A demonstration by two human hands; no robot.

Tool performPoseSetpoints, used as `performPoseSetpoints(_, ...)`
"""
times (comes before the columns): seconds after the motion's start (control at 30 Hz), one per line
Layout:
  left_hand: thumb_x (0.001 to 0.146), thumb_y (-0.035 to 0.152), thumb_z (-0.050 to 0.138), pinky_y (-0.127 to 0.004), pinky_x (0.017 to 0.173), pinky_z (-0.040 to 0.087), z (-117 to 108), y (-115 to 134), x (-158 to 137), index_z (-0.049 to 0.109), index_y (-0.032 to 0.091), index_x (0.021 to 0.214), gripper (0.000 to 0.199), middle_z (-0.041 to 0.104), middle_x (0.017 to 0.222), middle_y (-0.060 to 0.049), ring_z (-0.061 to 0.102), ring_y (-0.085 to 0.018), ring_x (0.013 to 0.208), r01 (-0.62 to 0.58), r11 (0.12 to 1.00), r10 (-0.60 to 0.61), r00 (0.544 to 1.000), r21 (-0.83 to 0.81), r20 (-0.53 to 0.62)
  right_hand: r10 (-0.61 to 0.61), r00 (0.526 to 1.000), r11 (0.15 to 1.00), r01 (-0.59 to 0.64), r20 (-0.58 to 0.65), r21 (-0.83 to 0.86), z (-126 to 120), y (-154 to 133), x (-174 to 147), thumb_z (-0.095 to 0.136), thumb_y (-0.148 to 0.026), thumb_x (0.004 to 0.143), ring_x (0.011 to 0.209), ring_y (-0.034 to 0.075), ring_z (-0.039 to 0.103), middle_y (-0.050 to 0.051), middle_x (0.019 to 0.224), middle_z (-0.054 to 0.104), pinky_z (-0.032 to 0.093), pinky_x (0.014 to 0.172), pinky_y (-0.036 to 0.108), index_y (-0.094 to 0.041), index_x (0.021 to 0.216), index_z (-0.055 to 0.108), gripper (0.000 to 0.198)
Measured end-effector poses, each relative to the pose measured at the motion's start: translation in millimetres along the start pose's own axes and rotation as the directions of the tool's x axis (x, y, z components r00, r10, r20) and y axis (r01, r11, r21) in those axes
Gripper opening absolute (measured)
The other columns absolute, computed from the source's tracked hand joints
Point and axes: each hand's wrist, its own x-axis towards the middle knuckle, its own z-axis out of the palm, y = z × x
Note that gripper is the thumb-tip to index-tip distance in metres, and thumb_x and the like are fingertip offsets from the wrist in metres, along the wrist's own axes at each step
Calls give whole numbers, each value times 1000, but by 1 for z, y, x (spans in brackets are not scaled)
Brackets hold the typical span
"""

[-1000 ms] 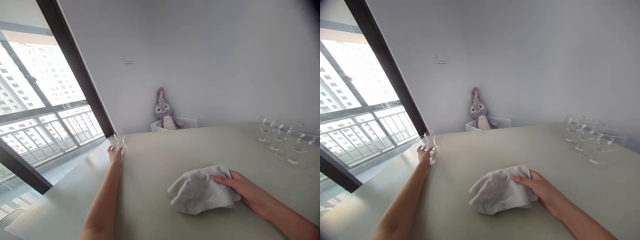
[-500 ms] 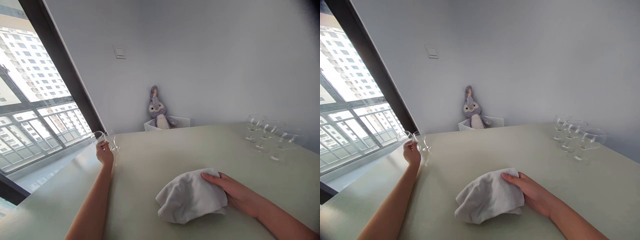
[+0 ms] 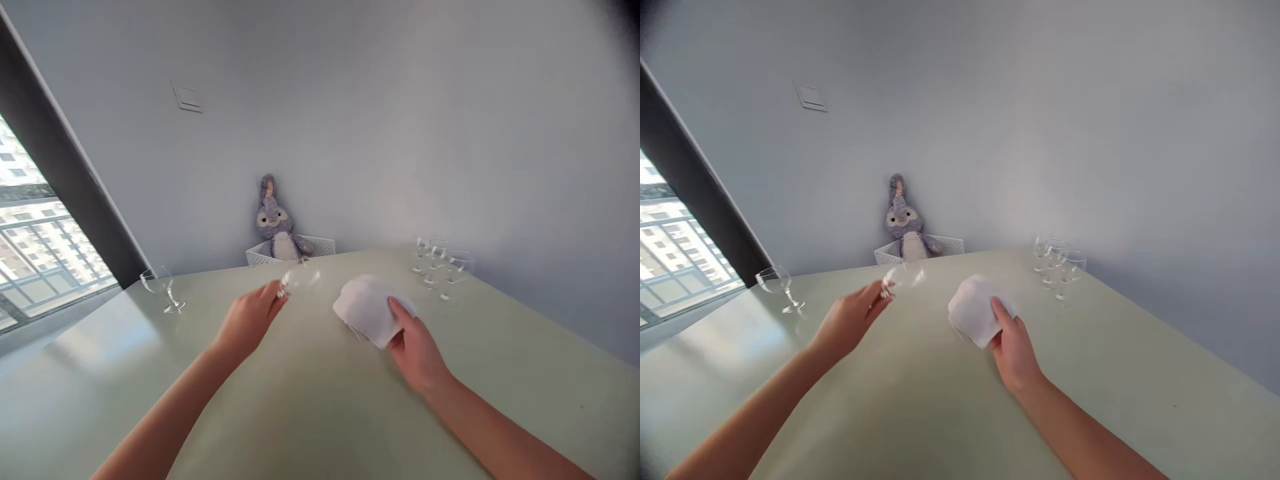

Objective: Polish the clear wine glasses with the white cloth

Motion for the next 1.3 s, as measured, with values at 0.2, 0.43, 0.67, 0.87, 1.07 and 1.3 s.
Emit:
performPoseSetpoints(0.2, 93, 34, 34, -25, 52, 34, 53, 12, -39, 53, 25, 99, 22, 66, 75, -1, 61, -16, 62, -180, 983, 173, 972, 28, 156, -97, 972, 896, 179, 213, -407, 2, 15, -19, 51, -58, 81, 88, 23, 55, 6, 86, 65, 43, 74, 28, -17, 88, 64, 44)
performPoseSetpoints(0.43, 89, 20, 38, -30, 62, 45, 67, 8, -49, 49, 23, 121, 34, 67, 86, -6, 64, -20, 76, -354, 932, 330, 919, 81, 217, 261, 917, 825, -50, 301, -563, 2, 18, -17, 63, -56, 73, 90, 21, 54, 3, 90, 62, 39, 78, 30, -18, 87, 64, 40)
performPoseSetpoints(0.67, 87, 17, 37, -32, 66, 46, 68, 9, -51, 45, 22, 126, 40, 67, 86, -6, 63, -21, 76, -365, 930, 347, 909, 37, 231, 433, 773, 849, -177, 464, -498, 5, 1, -19, 71, -43, 69, 96, 19, 54, 2, 98, 62, 40, 84, 28, -21, 100, 65, 39)
performPoseSetpoints(0.87, 89, 25, 39, -28, 56, 38, 47, 21, -46, 55, 25, 109, 26, 65, 77, -4, 60, -19, 65, -284, 957, 289, 907, -64, 305, 182, 641, 747, 402, 746, -529, 11, 1, -31, 72, -35, 68, 110, 23, 50, 3, 116, 59, 37, 96, 34, -28, 119, 57, 54)
performPoseSetpoints(1.07, 88, 30, 39, -27, 55, 36, 34, 28, -44, 54, 29, 112, 29, 64, 73, -3, 60, -19, 66, -224, 967, 253, 894, -121, 371, 13, 577, 393, 748, 817, -535, 6, 14, -32, 60, -24, 74, 96, 26, 54, 7, 98, 63, 38, 87, 36, -20, 98, 62, 24)
performPoseSetpoints(1.3, 88, 35, 34, -26, 50, 31, 37, 20, -47, 56, 25, 112, 34, 61, 63, -2, 55, -17, 56, -323, 946, 314, 924, 7, 221, 208, 764, 743, 283, 611, -607, 12, -1, -33, 41, -13, 63, 52, 9, 14, -5, 56, 18, 14, 47, 26, -21, 58, 23, 21)
